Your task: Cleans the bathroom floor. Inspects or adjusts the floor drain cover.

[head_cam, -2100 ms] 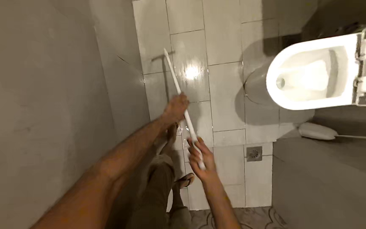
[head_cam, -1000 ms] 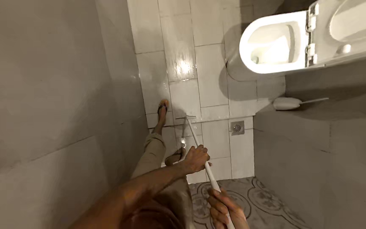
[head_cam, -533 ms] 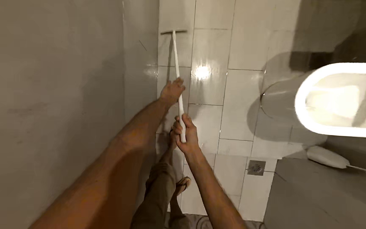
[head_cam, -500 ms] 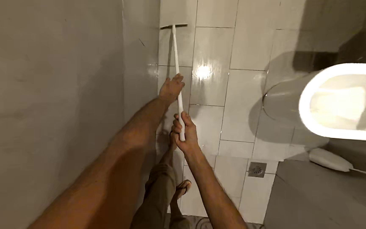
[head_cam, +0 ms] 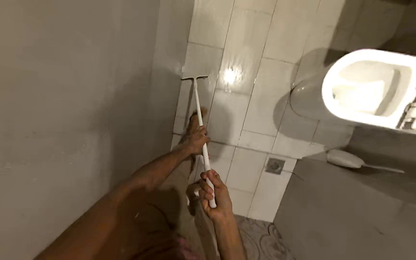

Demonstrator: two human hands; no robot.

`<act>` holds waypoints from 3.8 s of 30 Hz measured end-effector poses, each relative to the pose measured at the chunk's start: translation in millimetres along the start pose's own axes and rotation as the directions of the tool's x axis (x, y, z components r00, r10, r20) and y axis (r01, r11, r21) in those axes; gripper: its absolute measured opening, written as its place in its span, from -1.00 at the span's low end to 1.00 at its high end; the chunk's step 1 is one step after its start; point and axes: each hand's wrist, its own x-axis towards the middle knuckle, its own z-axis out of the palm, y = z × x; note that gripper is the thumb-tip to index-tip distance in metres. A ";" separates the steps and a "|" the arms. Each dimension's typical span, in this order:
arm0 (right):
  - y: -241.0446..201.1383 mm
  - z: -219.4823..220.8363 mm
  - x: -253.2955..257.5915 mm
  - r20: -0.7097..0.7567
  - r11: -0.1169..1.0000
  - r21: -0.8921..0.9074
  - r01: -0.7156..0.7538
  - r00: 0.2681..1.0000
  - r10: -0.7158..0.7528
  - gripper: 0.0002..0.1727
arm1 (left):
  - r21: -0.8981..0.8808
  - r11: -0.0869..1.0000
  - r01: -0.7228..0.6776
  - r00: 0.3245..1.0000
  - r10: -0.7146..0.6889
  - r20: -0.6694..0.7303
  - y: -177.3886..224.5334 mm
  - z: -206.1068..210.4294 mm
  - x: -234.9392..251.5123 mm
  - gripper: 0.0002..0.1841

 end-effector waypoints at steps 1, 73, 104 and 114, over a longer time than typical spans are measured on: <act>16.8 -26.4 -19.9 -0.006 1.000 -0.014 -0.016 1.000 0.016 -0.89 | -0.026 1.000 0.013 1.000 -0.013 0.016 9.3 30.7 -26.0 -0.41; -134.3 -235.0 -125.4 -0.045 0.934 -0.353 -0.055 0.998 0.042 -0.59 | -0.001 0.994 0.108 0.994 -0.108 0.016 177.7 205.9 3.2 -0.18; -288.5 -402.7 -257.0 -0.173 0.952 0.161 0.262 0.957 -0.234 -0.73 | 0.299 0.893 -0.335 0.890 0.195 0.413 463.2 309.2 198.3 -0.22; -169.5 -404.5 -365.6 -0.233 0.907 0.335 0.253 0.956 -0.181 -0.78 | 0.201 0.825 -0.528 0.674 0.263 0.691 486.1 348.8 57.5 -0.29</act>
